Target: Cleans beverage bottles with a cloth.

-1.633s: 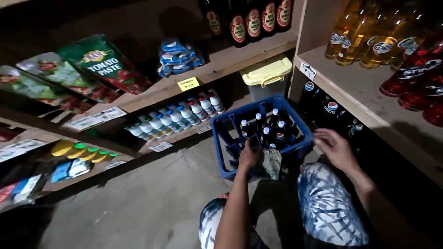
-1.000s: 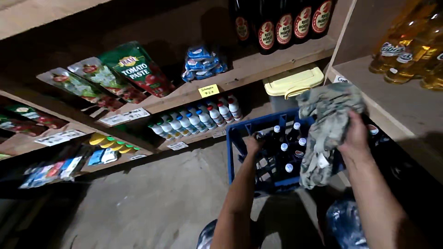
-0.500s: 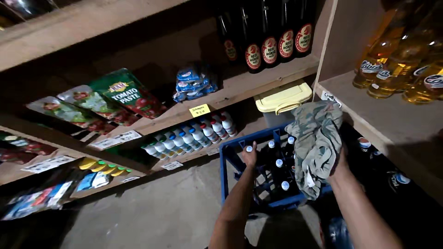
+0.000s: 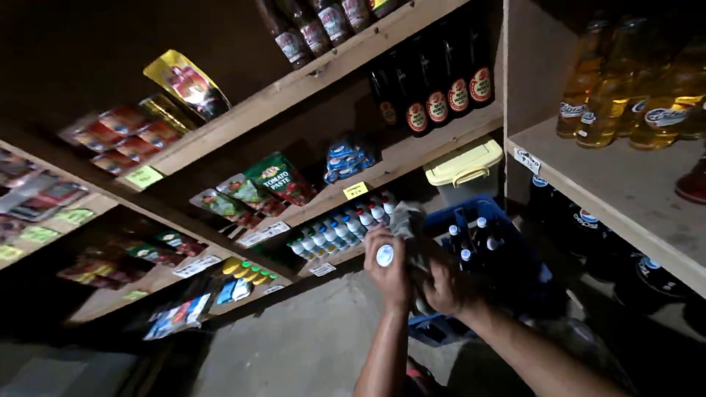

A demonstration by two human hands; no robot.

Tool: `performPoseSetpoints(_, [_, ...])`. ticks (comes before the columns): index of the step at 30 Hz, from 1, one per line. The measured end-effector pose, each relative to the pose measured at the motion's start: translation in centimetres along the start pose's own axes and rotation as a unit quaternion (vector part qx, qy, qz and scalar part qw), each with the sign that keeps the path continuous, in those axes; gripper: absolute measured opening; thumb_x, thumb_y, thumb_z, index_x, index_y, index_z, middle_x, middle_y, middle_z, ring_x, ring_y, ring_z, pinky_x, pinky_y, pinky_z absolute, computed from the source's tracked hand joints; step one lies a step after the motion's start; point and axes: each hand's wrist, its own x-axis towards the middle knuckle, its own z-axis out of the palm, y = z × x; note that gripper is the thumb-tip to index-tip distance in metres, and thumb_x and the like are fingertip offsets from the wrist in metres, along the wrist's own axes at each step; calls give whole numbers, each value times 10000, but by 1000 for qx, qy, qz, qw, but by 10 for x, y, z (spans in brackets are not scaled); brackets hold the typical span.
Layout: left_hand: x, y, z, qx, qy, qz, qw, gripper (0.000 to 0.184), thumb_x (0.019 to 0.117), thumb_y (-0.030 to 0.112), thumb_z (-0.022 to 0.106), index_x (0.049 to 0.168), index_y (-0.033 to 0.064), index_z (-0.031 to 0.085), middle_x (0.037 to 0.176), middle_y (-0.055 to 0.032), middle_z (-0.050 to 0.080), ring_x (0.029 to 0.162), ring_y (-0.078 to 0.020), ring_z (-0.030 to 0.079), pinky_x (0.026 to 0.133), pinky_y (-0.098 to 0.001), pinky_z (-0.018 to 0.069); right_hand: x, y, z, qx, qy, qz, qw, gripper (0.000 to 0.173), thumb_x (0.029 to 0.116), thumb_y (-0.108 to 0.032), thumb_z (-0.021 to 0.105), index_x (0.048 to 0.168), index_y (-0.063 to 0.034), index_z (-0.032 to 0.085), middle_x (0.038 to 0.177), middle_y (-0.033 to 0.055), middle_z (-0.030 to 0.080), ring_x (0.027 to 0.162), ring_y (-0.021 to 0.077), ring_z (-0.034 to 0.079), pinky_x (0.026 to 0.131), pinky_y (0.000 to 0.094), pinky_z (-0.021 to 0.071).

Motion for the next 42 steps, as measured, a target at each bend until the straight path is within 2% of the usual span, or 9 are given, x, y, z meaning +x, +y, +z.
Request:
performPoseSetpoints(4, [-9,21,-15,-32,-21,50,998,201,955,287,632,766,235,682,954,149,666,1115,-25,588,1056,-250,431,-24,14,-7,50,16,-7,999,520,997,-395,602,1236,64,657,1265,230,674,1202,205,649,1060,300,489])
performPoseSetpoints(11, [20,85,-45,-92,-123,160,975,212,993,472,606,844,342,682,991,194,641,1155,-46,569,1149,-346,371,-9,30,-25,140,20,387,911,394,1055,-159,530,1305,142,575,1209,252,666,1097,203,649,997,330,501])
performPoseSetpoints(19, [24,118,-43,-79,-231,196,950,218,961,467,645,816,305,665,955,182,643,1159,-65,577,1173,-377,362,-12,42,-37,637,-156,434,617,503,1084,-511,303,1152,-145,642,980,-10,733,915,79,700,820,283,592])
performPoseSetpoints(24, [36,133,-33,-50,-264,163,949,167,943,414,691,821,303,669,924,189,634,1059,-19,598,1059,-270,433,-7,29,-29,345,-181,469,793,480,1120,-368,370,1283,16,608,1033,86,677,885,83,647,812,278,560])
performPoseSetpoints(30, [110,117,-35,-132,-298,123,937,286,913,544,621,728,331,668,862,176,657,979,-48,637,987,-294,502,-10,-10,-60,585,-52,442,678,352,1114,-175,261,1105,-76,599,846,-25,674,755,15,657,697,179,563])
performPoseSetpoints(33, [112,92,-28,-19,-101,38,994,491,975,654,506,1172,218,614,1167,71,672,1110,-86,645,971,-332,551,-21,8,-34,686,-14,380,620,434,1124,-250,214,1161,-67,606,957,48,726,881,107,712,778,254,607])
performPoseSetpoints(35, [64,61,-28,137,-52,-45,988,636,1048,351,441,1572,44,253,1507,-141,452,1307,-163,511,1051,-344,466,-20,7,-29,618,55,442,647,425,1127,-219,185,1148,-44,572,878,38,688,799,74,680,702,223,582])
performPoseSetpoints(37, [5,30,-14,125,-46,-144,981,841,968,158,540,1590,-89,30,1604,-326,240,1443,-270,379,1157,-352,360,-18,8,-26,501,96,478,715,348,1130,-179,232,1247,-13,515,918,3,587,789,-5,574,703,160,504])
performPoseSetpoints(42, [-24,-17,-12,-13,38,-195,980,823,1041,417,394,1612,-3,-22,1654,-231,170,1479,-162,323,1199,-301,311,-19,15,-17,311,34,464,829,406,1090,-181,459,1407,71,487,1276,142,629,1109,65,610,970,234,508])
